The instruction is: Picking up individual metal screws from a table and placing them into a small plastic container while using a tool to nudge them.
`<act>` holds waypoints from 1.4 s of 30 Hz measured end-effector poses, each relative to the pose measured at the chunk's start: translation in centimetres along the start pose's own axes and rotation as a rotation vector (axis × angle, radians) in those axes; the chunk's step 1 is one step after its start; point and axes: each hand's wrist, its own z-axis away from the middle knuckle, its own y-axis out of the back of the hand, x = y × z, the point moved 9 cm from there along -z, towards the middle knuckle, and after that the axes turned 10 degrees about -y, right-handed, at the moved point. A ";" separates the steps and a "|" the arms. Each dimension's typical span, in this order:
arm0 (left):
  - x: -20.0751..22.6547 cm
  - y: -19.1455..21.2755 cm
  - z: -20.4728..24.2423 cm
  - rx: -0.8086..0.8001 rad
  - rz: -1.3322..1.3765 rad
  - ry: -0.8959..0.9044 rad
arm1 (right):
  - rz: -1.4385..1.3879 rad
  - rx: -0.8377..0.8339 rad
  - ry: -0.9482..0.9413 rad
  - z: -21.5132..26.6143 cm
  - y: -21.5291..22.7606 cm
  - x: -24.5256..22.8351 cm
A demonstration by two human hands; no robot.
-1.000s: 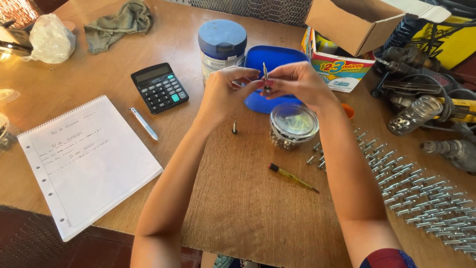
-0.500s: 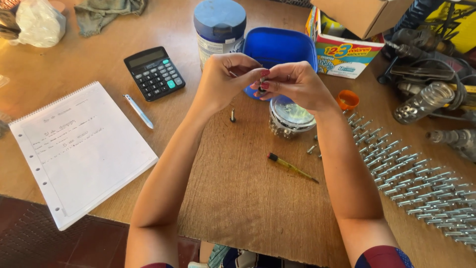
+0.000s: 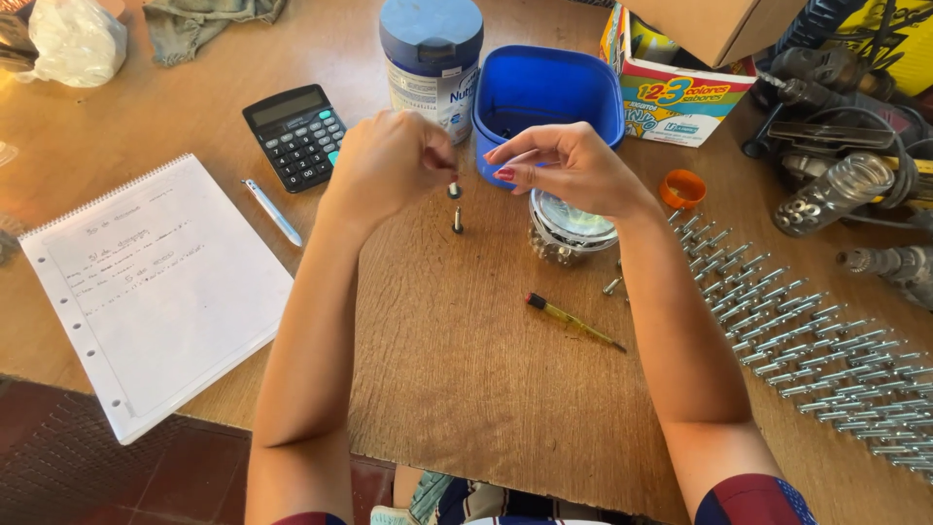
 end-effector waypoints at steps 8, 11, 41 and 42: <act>-8.9 -6.6 -2.7 -0.206 -0.224 0.115 | 0.093 0.075 -0.015 -0.2 1.3 1.3; -9.7 -8.5 -3.4 -0.251 -0.279 0.131 | 0.112 0.091 -0.015 -0.1 1.4 1.4; -3.1 -2.0 -1.0 0.040 -0.173 0.028 | 0.525 0.254 -0.235 -9.5 7.6 8.1; -2.4 -1.8 -0.9 0.040 -0.183 0.002 | 0.547 0.283 -0.357 -10.9 8.7 10.6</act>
